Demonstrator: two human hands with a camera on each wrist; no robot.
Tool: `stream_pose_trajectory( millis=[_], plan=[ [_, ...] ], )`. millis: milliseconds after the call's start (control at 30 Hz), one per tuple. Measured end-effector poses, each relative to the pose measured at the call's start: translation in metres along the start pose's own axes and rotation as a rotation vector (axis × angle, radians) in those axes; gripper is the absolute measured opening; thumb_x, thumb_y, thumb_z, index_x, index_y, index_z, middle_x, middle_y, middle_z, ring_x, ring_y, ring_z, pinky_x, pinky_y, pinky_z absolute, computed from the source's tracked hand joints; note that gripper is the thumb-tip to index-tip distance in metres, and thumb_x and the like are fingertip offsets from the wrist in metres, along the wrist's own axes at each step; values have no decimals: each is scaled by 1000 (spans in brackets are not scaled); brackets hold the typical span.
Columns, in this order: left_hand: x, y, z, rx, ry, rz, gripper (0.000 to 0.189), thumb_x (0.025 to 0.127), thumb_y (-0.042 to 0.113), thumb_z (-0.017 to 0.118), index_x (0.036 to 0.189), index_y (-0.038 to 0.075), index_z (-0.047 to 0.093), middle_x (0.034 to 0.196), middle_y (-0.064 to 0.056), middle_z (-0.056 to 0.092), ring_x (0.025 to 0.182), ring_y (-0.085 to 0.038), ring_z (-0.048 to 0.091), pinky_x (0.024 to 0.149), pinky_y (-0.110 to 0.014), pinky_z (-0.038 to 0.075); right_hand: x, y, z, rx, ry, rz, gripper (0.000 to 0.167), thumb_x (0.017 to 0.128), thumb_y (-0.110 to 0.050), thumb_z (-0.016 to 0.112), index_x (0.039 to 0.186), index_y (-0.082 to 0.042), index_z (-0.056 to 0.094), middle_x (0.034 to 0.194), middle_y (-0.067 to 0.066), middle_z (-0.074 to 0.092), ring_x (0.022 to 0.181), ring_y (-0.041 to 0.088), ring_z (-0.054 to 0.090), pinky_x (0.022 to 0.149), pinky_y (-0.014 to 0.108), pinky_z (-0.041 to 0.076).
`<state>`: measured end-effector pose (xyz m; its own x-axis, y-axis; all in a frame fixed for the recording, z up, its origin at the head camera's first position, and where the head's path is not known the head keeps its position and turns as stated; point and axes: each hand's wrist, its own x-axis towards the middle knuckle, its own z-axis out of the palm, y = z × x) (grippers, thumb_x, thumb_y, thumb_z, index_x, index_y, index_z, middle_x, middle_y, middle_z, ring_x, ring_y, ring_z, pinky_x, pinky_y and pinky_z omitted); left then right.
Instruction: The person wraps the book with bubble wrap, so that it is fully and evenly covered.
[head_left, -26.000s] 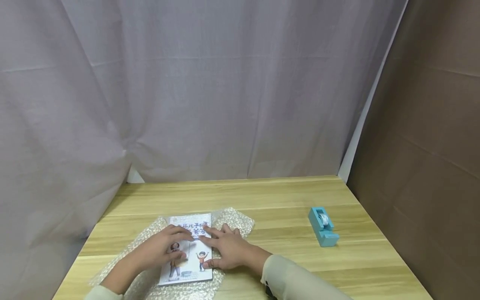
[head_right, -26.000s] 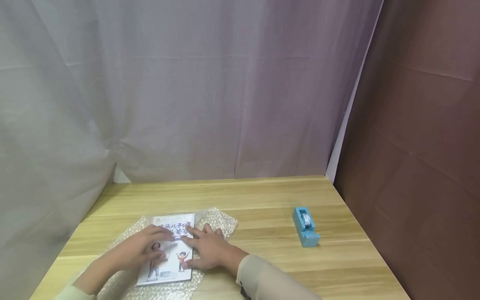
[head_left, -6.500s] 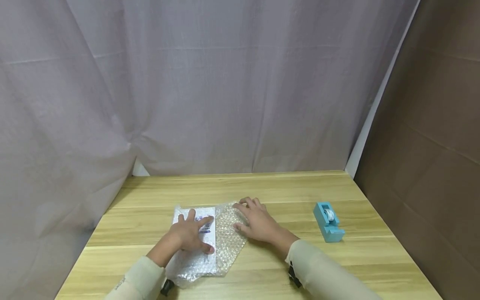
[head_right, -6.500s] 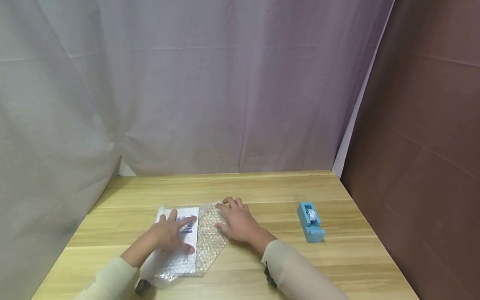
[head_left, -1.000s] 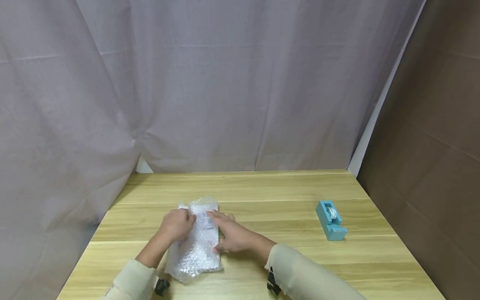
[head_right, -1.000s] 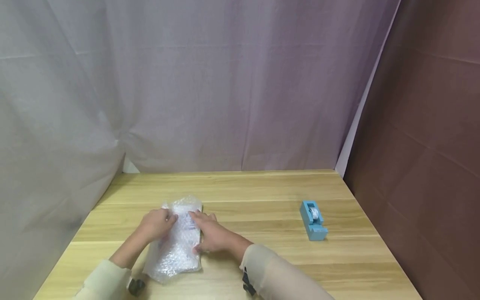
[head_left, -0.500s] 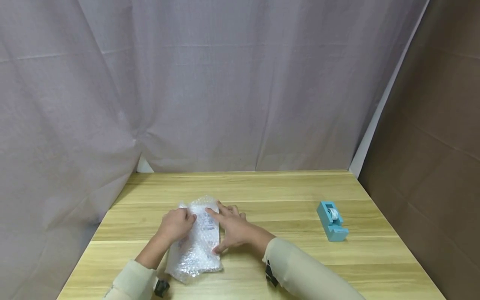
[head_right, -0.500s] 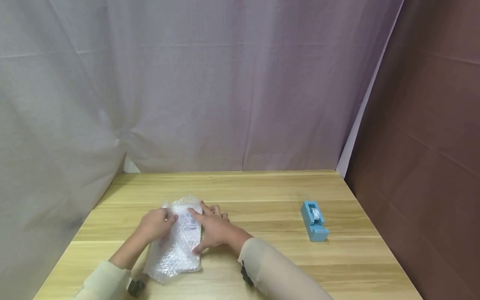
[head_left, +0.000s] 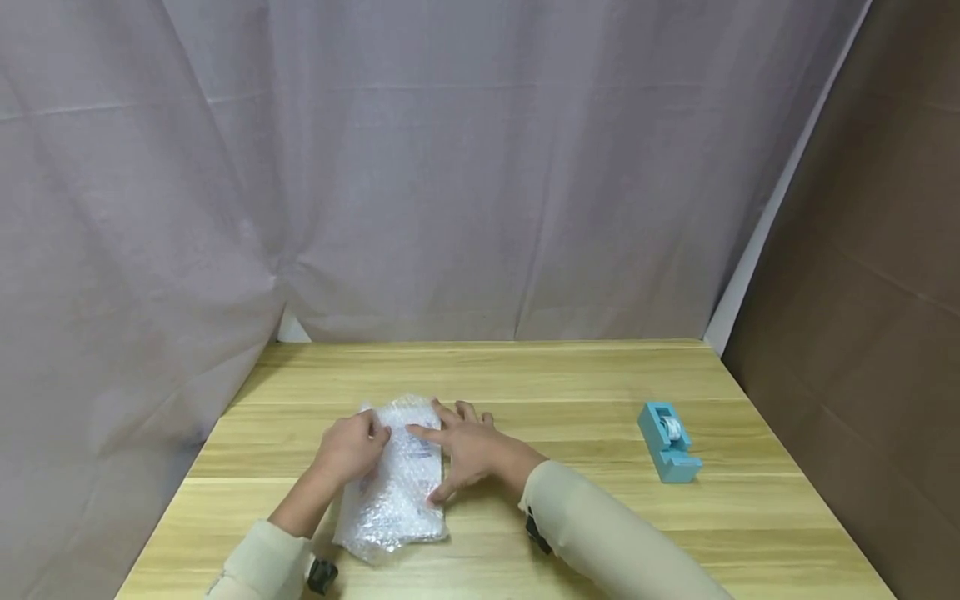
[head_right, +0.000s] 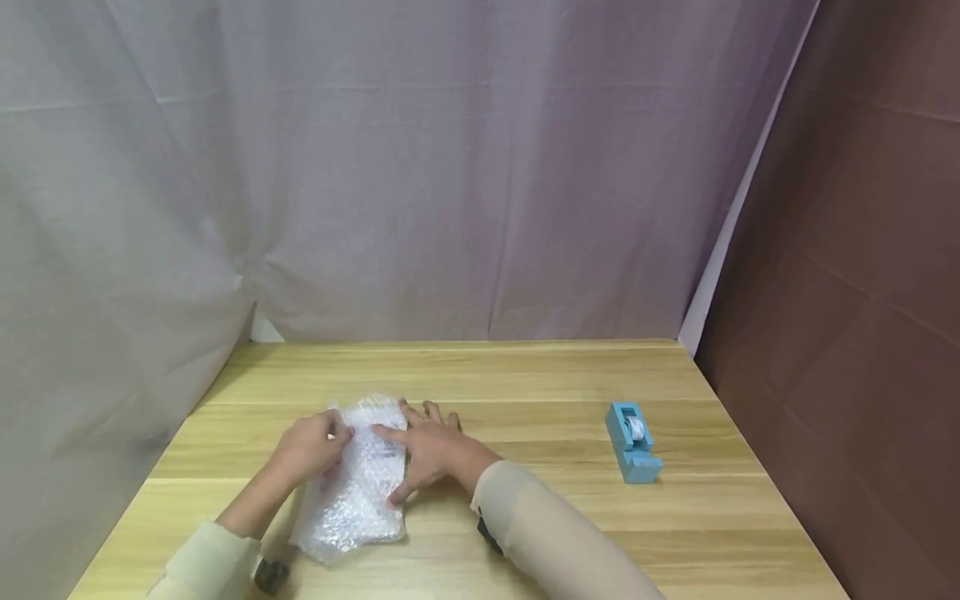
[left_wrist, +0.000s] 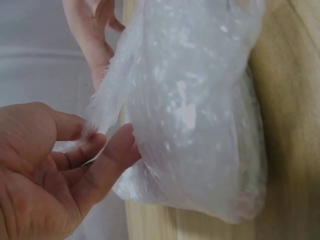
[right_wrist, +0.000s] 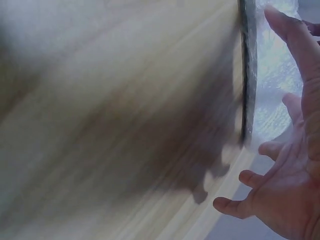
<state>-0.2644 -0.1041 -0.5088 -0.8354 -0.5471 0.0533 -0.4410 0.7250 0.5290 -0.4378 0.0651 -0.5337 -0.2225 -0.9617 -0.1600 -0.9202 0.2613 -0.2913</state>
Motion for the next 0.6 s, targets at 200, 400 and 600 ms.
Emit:
stream_pose_trajectory(
  millis=[200, 400, 600],
  plan=[
    [1, -5, 0, -48, -19, -16, 18, 108, 20, 64, 94, 10, 62, 64, -1, 67, 53, -14, 66, 53, -30, 54, 3, -4, -6, -28, -50, 14, 120, 72, -77, 90, 171, -55, 26, 188, 14, 2, 169, 53, 12, 127, 88, 16],
    [4, -8, 0, -35, -10, 1, 12, 103, 13, 70, 96, 6, 63, 81, -9, 71, 59, -16, 69, 57, -30, 55, 6, -9, -9, -76, -81, 34, 113, 72, -77, 90, 168, -59, 32, 188, 13, 3, 169, 47, 17, 128, 85, 20],
    [7, -13, 2, -34, -11, -17, 17, 97, 4, 71, 106, 0, 57, 134, -37, 52, 68, -25, 65, 55, -31, 58, 7, -13, -13, -91, -99, 55, 113, 73, -75, 91, 167, -59, 32, 188, 12, 3, 169, 45, 18, 128, 85, 21]
  ],
)
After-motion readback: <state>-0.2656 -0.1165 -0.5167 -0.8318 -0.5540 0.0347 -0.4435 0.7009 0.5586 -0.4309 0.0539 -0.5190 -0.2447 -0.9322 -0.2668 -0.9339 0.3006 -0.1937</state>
